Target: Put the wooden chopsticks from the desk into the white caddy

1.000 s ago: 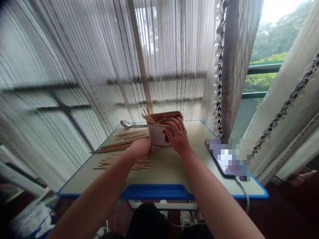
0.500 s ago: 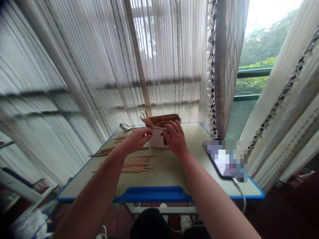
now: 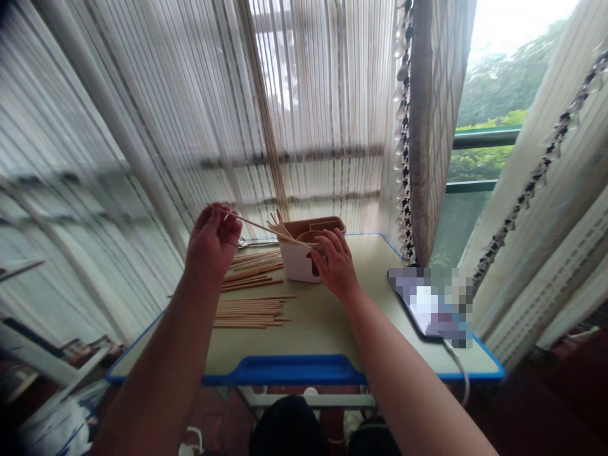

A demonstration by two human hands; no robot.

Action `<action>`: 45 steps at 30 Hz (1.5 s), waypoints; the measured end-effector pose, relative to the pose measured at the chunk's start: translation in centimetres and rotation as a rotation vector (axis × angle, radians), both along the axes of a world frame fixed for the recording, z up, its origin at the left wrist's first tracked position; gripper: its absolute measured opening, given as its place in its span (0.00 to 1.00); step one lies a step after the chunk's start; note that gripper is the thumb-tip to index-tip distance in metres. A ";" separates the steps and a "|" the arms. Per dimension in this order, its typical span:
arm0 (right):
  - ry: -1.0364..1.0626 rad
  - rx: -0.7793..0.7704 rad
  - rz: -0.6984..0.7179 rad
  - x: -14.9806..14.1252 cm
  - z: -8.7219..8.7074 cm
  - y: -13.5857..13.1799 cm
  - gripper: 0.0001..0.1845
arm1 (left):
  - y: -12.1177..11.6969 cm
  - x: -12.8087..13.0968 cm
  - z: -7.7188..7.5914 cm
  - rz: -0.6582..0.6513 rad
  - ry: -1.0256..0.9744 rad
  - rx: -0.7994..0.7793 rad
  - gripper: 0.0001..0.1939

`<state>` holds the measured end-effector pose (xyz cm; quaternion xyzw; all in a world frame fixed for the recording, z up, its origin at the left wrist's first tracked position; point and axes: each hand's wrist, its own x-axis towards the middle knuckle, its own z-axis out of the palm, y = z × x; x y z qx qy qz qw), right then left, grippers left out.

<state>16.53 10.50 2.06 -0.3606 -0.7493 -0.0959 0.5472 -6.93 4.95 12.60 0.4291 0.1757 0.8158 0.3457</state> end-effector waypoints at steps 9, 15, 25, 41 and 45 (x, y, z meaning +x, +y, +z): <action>-0.015 0.008 0.000 0.0 0.0 0.0 0.17 | 1.0 -3.6 0.2 0.264 -0.269 -0.043 0.04; -0.013 0.023 0.008 0.0 0.1 0.0 0.17 | 2.6 -2.5 -1.4 0.486 0.131 -0.067 0.03; -0.006 0.001 -0.004 -0.1 0.1 -0.1 0.17 | 5.2 0.6 -5.1 0.582 0.873 -0.115 0.08; -0.013 -0.033 -0.015 0.0 0.1 -0.2 0.18 | 1.2 3.9 -6.2 0.484 2.005 -0.563 0.13; -0.013 -0.032 -0.018 0.0 0.3 -0.4 0.18 | 0.4 4.1 -6.2 0.180 2.143 -0.459 0.14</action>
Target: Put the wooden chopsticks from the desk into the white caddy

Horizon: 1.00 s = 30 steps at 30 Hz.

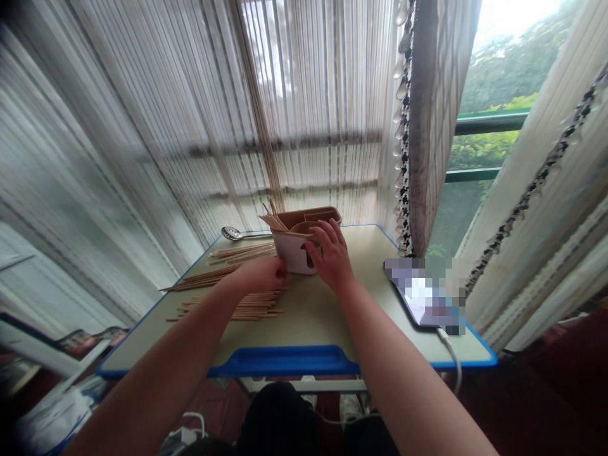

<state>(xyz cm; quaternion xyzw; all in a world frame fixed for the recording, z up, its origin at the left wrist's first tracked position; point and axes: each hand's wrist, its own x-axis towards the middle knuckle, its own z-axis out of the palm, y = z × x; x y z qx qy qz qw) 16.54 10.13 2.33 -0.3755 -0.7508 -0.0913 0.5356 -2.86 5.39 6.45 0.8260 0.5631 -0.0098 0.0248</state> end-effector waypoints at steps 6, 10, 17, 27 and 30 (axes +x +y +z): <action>0.003 -0.020 0.003 0.0 0.2 -0.2 0.17 | 0.4 -0.5 -0.9 -0.164 -0.020 -0.104 0.12; 0.002 -0.014 0.012 0.0 0.1 -0.1 0.18 | 0.6 0.1 -1.2 -0.178 -0.025 -0.103 0.11; 0.001 -0.009 0.013 0.0 0.1 0.0 0.18 | -0.4 -0.2 1.2 -0.300 -0.431 0.036 0.09; 0.013 -0.004 0.023 0.1 0.0 0.1 0.17 | -0.5 -2.2 4.3 -0.217 -1.644 0.279 0.10; 0.012 0.005 0.026 0.1 -0.1 0.1 0.18 | -0.1 -3.3 5.0 -0.156 -1.847 0.462 0.09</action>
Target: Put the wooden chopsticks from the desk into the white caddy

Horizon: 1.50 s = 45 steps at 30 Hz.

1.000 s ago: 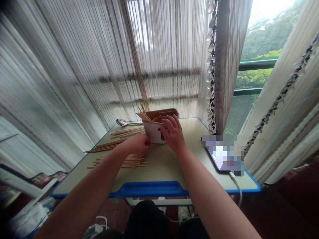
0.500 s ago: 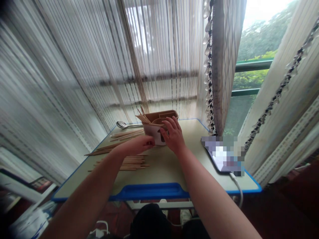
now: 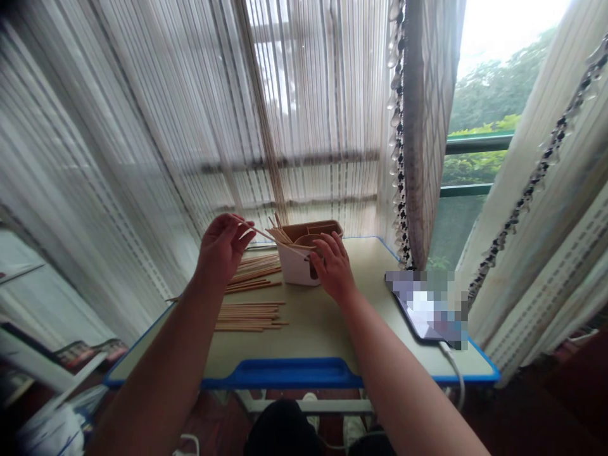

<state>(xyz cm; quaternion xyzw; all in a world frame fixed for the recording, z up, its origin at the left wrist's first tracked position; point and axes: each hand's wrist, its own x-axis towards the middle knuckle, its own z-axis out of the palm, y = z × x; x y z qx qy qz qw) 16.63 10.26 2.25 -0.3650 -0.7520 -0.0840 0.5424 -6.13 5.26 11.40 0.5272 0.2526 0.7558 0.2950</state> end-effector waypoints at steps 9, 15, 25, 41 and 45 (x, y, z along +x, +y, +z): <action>0.004 -0.016 -0.008 0.0 0.0 0.0 0.18 | 2.4 -4.5 0.1 0.284 -0.438 0.031 0.05; -0.001 -0.009 -0.008 0.0 0.0 0.1 0.18 | 2.0 -2.7 -0.5 0.549 -0.207 0.053 0.04; -0.005 -0.002 -0.014 -0.1 -0.1 0.1 0.18 | 1.3 0.9 -1.9 0.520 0.394 0.092 0.06; -0.017 0.005 -0.024 -0.1 0.1 -0.1 0.18 | 0.6 1.0 -4.2 0.455 1.614 -0.446 0.09; -0.019 0.006 -0.020 0.0 0.1 -0.1 0.18 | -0.6 2.2 -4.2 0.095 1.960 -0.519 0.15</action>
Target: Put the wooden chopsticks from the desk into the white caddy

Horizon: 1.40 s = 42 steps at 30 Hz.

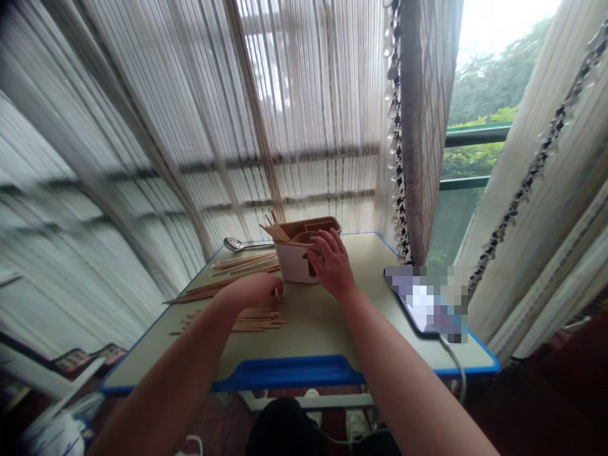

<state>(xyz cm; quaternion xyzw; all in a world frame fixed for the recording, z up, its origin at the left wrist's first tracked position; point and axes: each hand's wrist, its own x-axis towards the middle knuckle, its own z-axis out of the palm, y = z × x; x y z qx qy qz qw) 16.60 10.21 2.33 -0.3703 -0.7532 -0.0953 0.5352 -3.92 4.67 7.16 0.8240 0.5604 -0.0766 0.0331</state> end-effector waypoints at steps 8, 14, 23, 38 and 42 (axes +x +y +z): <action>-0.011 -0.004 -0.011 0.1 0.0 0.0 0.19 | 0.0 1.6 -0.9 -0.061 0.074 -0.003 0.13; -0.011 -0.003 -0.007 0.1 -0.1 0.1 0.19 | 0.3 1.8 -1.4 -0.087 0.010 0.058 0.11; -0.007 0.001 -0.011 0.1 -0.2 0.2 0.18 | 0.2 2.7 -2.4 -0.095 -0.033 0.093 0.10; 0.009 -0.011 -0.004 -0.1 -0.1 0.2 0.18 | 0.2 -1.4 3.4 -0.103 -1.148 0.555 0.07; 0.012 -0.005 -0.007 -0.1 -0.2 0.4 0.18 | -0.2 -2.8 4.6 -0.009 -1.688 0.553 0.06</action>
